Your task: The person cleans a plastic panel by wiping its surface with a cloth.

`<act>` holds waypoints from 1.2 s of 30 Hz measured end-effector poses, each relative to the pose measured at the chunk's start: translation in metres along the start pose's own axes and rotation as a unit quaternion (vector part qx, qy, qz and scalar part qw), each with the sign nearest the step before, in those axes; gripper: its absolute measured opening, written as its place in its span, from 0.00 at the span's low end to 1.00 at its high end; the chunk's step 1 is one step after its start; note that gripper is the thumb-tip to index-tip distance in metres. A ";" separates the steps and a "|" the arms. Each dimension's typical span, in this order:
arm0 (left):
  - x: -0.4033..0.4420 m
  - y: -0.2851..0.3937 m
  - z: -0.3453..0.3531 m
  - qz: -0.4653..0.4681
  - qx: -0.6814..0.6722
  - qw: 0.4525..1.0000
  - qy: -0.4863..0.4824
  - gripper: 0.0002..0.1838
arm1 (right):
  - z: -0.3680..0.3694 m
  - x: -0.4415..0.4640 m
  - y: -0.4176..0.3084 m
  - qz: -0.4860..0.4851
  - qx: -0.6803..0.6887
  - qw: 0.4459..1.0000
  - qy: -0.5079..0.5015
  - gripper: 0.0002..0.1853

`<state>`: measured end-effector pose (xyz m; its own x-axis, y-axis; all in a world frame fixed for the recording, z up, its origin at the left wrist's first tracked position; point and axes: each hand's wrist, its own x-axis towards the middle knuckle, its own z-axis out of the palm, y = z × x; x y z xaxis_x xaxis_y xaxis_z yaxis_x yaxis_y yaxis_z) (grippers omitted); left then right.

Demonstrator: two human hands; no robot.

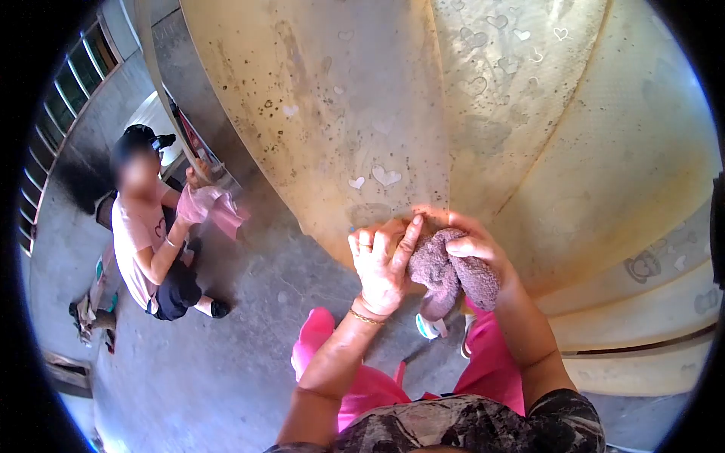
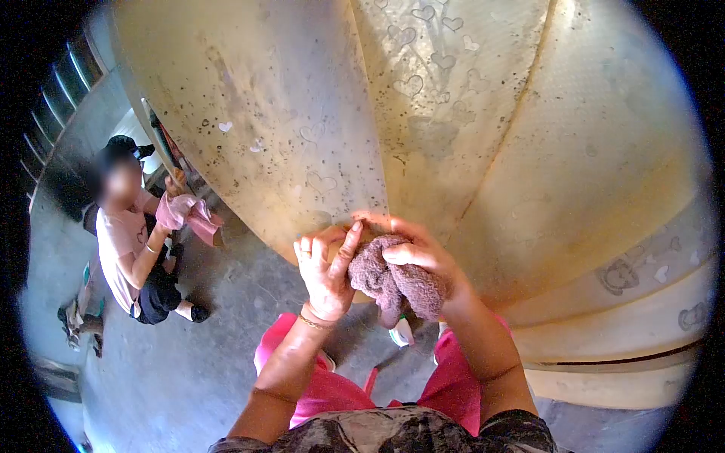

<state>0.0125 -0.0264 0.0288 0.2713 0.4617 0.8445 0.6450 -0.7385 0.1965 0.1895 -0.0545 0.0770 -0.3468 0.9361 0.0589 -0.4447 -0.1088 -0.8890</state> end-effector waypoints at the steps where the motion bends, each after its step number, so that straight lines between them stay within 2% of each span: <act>1: 0.000 0.001 0.000 -0.011 0.006 1.000 -0.005 0.31 | 0.001 0.001 0.000 -0.004 -0.004 1.000 0.003 0.34; 8: -0.003 0.002 0.004 -0.016 0.008 0.999 -0.029 0.33 | -0.003 0.002 0.002 0.007 0.005 1.000 0.012 0.34; 13: 0.004 0.003 0.004 -0.032 0.001 0.999 -0.040 0.33 | -0.003 0.008 0.006 -0.032 0.000 0.999 0.019 0.35; 21: 0.002 0.001 0.007 -0.024 -0.004 0.999 -0.042 0.35 | -0.008 0.008 0.005 -0.016 -0.024 1.000 0.003 0.35; 23: 0.004 0.000 0.007 -0.043 0.029 0.997 -0.065 0.35 | -0.009 0.009 0.006 -0.012 -0.023 1.000 0.001 0.35; 29: 0.003 0.001 0.006 -0.042 0.004 0.997 -0.057 0.34 | -0.010 0.012 0.010 -0.037 -0.017 0.999 0.019 0.34; 32: 0.006 0.000 0.007 -0.057 0.015 0.995 -0.076 0.33 | -0.013 0.012 0.008 0.006 0.001 1.000 0.011 0.34; 36: 0.005 -0.001 0.010 -0.036 0.014 0.998 -0.055 0.33 | -0.016 0.017 0.011 -0.020 -0.018 1.000 0.003 0.34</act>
<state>0.0205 -0.0185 0.0273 0.2989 0.5653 0.7688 0.6847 -0.6882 0.2399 0.1921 -0.0345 0.0609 -0.3236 0.9416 0.0928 -0.4289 -0.0586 -0.9015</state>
